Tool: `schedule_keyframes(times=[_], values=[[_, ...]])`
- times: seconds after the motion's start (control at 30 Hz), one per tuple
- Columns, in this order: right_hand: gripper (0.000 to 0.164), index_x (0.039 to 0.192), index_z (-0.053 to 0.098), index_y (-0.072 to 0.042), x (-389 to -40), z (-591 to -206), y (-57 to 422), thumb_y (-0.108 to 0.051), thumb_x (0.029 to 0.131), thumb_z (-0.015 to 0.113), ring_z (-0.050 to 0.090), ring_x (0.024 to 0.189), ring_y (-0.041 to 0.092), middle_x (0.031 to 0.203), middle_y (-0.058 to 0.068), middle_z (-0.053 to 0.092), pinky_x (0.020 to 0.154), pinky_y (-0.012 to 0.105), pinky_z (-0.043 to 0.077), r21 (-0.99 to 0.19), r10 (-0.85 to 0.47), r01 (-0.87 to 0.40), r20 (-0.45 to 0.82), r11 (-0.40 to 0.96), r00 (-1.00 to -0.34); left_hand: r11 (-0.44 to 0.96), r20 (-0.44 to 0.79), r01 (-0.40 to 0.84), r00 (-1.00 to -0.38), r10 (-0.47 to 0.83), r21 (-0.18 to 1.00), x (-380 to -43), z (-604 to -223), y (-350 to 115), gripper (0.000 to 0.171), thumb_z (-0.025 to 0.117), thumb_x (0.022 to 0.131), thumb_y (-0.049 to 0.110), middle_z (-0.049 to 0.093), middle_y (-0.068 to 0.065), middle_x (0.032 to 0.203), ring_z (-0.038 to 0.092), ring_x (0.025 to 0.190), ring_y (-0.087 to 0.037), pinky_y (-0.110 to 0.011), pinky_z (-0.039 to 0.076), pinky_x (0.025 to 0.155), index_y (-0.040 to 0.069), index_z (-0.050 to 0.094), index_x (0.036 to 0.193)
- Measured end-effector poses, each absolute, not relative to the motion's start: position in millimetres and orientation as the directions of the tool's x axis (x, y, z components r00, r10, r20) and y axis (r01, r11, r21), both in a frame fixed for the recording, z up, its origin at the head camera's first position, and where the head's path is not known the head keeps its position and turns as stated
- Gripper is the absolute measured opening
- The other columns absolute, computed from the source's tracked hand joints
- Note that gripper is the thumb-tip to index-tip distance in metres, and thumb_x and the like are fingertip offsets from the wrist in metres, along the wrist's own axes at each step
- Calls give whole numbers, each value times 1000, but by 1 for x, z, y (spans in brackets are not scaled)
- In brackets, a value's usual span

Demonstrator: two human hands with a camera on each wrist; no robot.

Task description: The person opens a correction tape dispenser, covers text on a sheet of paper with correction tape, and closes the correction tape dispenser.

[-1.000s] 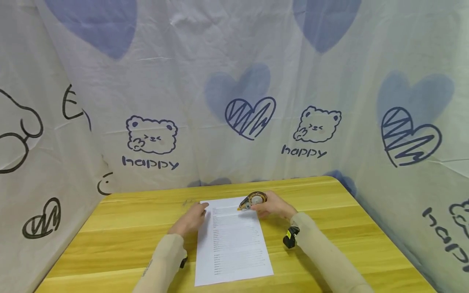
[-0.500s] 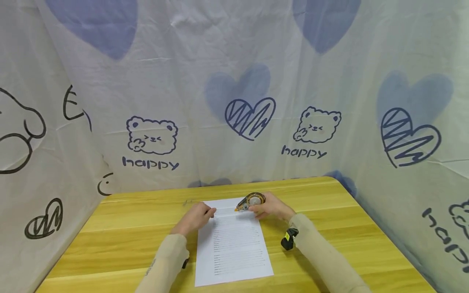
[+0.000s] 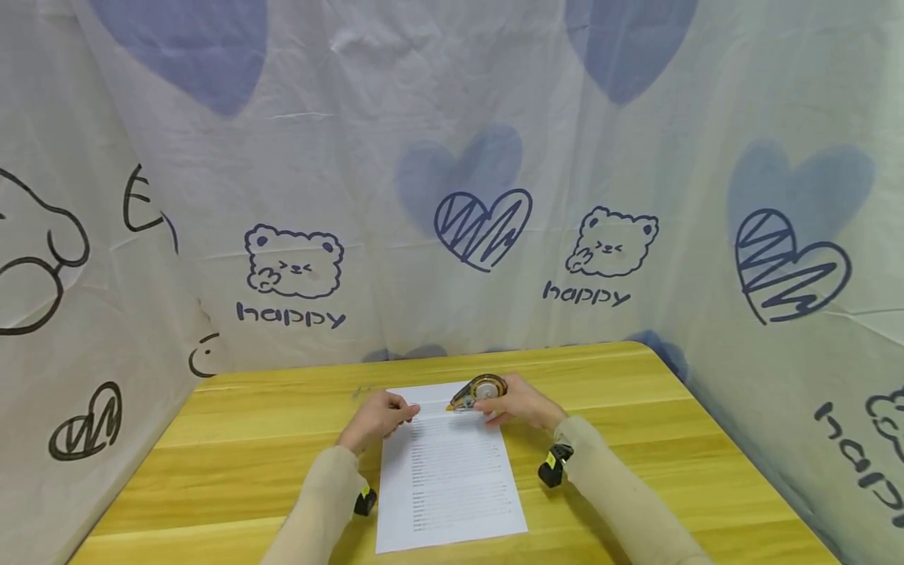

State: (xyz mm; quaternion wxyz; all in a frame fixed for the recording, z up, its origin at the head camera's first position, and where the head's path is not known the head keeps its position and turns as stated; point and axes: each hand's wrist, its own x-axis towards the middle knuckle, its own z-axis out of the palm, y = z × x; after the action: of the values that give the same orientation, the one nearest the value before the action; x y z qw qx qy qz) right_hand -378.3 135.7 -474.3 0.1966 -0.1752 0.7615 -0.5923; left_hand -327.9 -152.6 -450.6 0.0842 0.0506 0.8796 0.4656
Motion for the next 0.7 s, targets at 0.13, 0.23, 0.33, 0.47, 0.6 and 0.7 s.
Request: schedule_keyframes(times=[0.13, 0.23, 0.33, 0.47, 0.6, 0.7], values=[[39, 121, 63, 3, -377, -476, 133, -15, 88, 74, 67, 100, 36, 106, 16, 70, 82, 47, 60, -972, -512, -34, -93, 232, -854, 370, -217, -127, -952, 214, 920, -331, -452, -152, 27, 62, 97, 20, 56, -5, 76, 41, 60, -13, -25, 34, 54, -4, 68, 109], [39, 121, 63, 2, -376, -475, 131, -15, 88, 74, 66, 102, 37, 106, 15, 70, 83, 48, 59, -973, -516, -29, -96, 229, -851, 287, -241, -168, -940, 241, 943, -334, -453, -151, 31, 58, 99, 15, 62, -12, 99, 51, 75, -16, -24, 39, 60, -3, 61, 123], [39, 122, 62, 3, -374, -474, 129, -13, 88, 74, 66, 102, 38, 108, 17, 69, 84, 48, 59, -975, -520, -21, -98, 220, -849, 253, -235, -166, -932, 276, 953, -334, -454, -150, 34, 52, 100, 10, 60, -19, 114, 56, 88, -22, -25, 42, 65, -4, 55, 131], [41, 124, 60, 5, -372, -472, 128, -12, 89, 73, 65, 103, 40, 110, 19, 68, 85, 49, 58, -978, -520, -12, -100, 207, -848, 276, -192, -100, -924, 332, 956, -335, -455, -149, 35, 49, 101, 5, 60, -24, 121, 59, 91, -23, -29, 46, 69, -7, 53, 134], [44, 126, 57, 7, -372, -472, 127, -12, 89, 73, 64, 106, 41, 112, 20, 66, 86, 49, 58, -984, -521, 12, -105, 179, -847, 333, -143, -21, -927, 346, 943, -334, -455, -147, 33, 55, 99, 6, 65, -23, 120, 63, 90, -23, -33, 52, 73, -6, 57, 130], [44, 126, 56, 8, -372, -471, 126, -11, 89, 72, 64, 107, 43, 112, 21, 65, 86, 48, 58, -988, -518, 33, -108, 152, -849, 350, -117, 7, -936, 331, 937, -333, -455, -144, 31, 60, 97, 7, 67, -22, 117, 66, 92, -23, -36, 53, 75, -4, 61, 126]])
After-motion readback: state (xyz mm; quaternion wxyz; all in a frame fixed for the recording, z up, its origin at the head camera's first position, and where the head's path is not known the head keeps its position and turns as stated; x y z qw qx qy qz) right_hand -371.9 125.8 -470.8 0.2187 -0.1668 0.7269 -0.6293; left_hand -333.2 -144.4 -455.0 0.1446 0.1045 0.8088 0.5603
